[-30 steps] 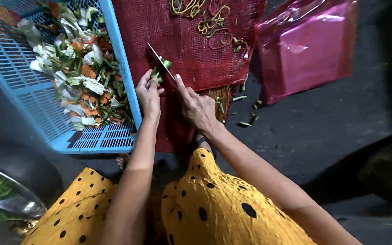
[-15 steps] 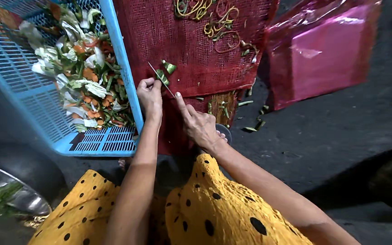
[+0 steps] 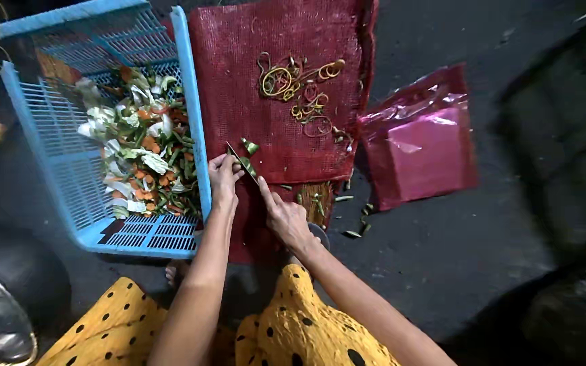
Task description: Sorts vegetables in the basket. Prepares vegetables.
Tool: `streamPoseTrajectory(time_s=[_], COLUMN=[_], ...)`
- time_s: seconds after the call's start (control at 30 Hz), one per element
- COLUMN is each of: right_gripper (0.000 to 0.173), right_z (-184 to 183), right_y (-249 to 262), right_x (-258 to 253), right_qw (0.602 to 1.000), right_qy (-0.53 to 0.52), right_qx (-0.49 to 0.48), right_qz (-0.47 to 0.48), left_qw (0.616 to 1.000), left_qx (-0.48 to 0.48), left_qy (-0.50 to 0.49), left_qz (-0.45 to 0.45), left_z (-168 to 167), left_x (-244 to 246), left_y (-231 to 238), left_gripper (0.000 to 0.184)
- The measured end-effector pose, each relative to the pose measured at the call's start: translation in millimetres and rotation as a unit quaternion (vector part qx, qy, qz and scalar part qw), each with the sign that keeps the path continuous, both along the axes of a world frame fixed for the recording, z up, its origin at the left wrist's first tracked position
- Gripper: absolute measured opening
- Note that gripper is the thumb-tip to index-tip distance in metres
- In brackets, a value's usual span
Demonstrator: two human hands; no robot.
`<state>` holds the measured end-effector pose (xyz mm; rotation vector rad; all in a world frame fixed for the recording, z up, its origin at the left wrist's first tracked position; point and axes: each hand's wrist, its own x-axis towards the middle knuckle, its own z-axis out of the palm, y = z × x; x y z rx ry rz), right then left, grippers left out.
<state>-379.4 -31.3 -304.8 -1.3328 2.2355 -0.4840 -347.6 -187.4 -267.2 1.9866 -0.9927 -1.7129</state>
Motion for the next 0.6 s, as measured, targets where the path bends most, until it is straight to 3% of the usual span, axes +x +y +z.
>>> streamPoseTrajectory(time_s=[0.07,0.17,0.27,0.47,0.53,0.6], right_gripper=[0.059,0.052,0.048,0.047,0.048,0.049], right_z=[2,10,18,9,5,1], right_y=[5,8,13,23,25,27], right_x=[-3,-12,-16,-39,-41,-39], right_qw=[0.999,0.991,0.977,0.974,0.974,0.973], right_qy=[-0.031,-0.072,-0.118,-0.106,-0.106,-0.109], right_qx=[-0.019,-0.116,-0.169,-0.157,-0.157,-0.165], right_qz=[-0.012,-0.014,-0.052,-0.126,-0.125,-0.119], left_qw=[1.000,0.998,0.986,0.904,0.895,0.911], left_qx=[-0.002,-0.028,-0.069,-0.148,-0.137,-0.135], left_qy=[0.006,-0.007,-0.053,-0.205,-0.226,-0.217], left_qz=[0.006,-0.064,-0.139,-0.345,-0.359,-0.323], left_z=[4,0,-5,-5,-3,0], left_x=[2,11,12,-1,-1,-1], left_y=[10,21,26,19,14,11], left_gripper=[0.022,0.039,0.042,0.040,0.034,0.037])
